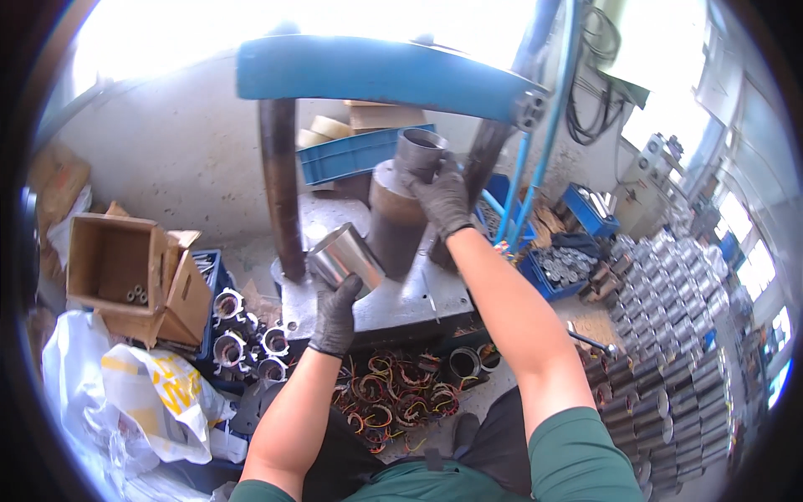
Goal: Manually assemble components of an electric motor using a press machine.
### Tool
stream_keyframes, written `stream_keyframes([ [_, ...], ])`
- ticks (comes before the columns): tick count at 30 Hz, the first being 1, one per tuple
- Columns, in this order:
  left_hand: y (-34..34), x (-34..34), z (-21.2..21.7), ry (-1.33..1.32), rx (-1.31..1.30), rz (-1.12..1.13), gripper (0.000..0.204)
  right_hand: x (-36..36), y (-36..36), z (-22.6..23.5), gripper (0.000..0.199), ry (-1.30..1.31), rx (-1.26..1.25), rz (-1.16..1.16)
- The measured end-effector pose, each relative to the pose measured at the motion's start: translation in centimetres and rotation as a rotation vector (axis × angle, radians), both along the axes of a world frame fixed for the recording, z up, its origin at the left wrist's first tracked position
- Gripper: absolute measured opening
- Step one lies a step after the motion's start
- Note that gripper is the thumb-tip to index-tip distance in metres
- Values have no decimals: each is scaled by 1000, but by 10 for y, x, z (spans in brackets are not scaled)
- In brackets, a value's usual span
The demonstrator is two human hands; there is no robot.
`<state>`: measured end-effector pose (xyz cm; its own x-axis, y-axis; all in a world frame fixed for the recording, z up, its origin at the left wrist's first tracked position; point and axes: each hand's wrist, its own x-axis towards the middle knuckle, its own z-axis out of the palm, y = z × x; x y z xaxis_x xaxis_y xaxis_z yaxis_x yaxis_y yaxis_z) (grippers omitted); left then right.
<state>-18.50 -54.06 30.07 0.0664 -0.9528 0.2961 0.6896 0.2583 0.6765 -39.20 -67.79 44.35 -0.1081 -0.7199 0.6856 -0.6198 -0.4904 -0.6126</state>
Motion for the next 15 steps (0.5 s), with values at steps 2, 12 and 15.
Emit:
stream_keyframes([
  [2,6,0,4,-64,12,-59,83,-3,11,-9,77,192,-210,-195],
  [12,64,-51,-2,-691,-342,-171,114,-52,246,-92,61,-525,734,538],
  [15,79,-63,-10,-996,-714,-65,120,-77,315,-88,67,-734,915,455],
])
